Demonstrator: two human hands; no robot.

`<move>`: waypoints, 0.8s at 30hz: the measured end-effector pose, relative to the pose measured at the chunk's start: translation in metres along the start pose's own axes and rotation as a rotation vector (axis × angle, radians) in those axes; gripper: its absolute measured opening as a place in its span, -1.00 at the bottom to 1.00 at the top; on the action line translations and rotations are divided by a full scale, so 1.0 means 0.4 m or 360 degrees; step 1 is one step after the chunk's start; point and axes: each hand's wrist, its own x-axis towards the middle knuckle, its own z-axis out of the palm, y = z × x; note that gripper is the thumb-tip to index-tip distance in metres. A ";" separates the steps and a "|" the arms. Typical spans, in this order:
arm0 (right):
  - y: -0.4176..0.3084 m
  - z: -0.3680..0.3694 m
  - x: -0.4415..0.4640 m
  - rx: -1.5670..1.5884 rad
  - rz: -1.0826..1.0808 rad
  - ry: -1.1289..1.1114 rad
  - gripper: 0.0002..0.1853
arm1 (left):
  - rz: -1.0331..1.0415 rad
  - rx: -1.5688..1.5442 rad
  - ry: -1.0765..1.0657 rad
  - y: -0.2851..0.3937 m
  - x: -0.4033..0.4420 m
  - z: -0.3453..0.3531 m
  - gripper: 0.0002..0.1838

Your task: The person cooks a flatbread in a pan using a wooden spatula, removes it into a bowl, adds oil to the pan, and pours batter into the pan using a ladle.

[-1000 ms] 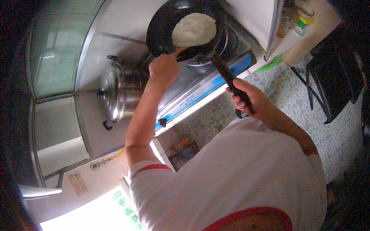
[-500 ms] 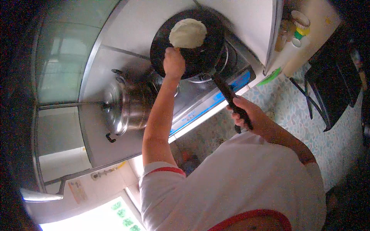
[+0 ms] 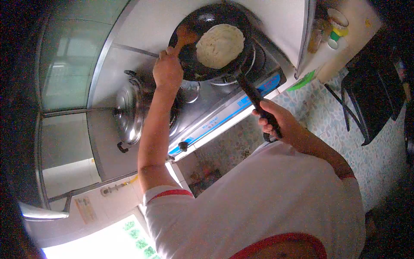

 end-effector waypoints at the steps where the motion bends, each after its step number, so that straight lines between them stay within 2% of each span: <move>1: 0.006 -0.006 0.006 0.0000 -0.0036 0.0013 -0.63 | 0.0013 -0.0054 -0.0027 -0.002 -0.006 0.008 -0.90; 2: 0.017 -0.018 0.018 -0.0002 -0.0072 0.0027 -0.63 | 0.0024 -0.0109 -0.0053 -0.003 -0.012 0.020 -0.89; 3: 0.023 -0.024 0.023 -0.0004 -0.0107 0.0040 -0.63 | 0.0184 -0.0141 -0.0033 -0.006 -0.021 0.043 -0.86; 6: 0.002 -0.005 0.003 -0.0032 0.0028 0.0046 -0.62 | 0.0507 -0.0291 -0.0002 -0.002 -0.021 0.117 -0.79; 8: 0.008 -0.011 0.009 -0.0030 0.0025 0.0070 -0.62 | 0.0504 -0.0465 -0.0035 0.054 -0.018 0.140 -0.76; 12: 0.010 -0.004 0.008 0.0032 -0.0010 0.0092 -0.61 | 0.0176 -0.0536 -0.0522 0.138 -0.010 0.096 -0.74; 15: 0.010 -0.010 0.011 -0.0007 -0.0011 0.0054 -0.61 | 0.0277 -0.0484 -0.0690 0.058 -0.029 0.125 -0.72; 18: 0.006 0.000 0.007 0.0003 -0.0027 0.0067 -0.62 | 0.0318 -0.0688 -0.0612 -0.007 -0.037 0.110 -0.71; 21: 0.005 -0.003 0.008 -0.0013 0.0024 0.0096 -0.62 | 0.0016 -0.0731 -0.0634 -0.015 -0.023 0.091 -0.69; 24: 0.011 0.005 0.008 0.0092 -0.0072 0.0094 -0.62 | 0.0460 -0.0438 -0.0566 -0.015 -0.048 0.146 -0.56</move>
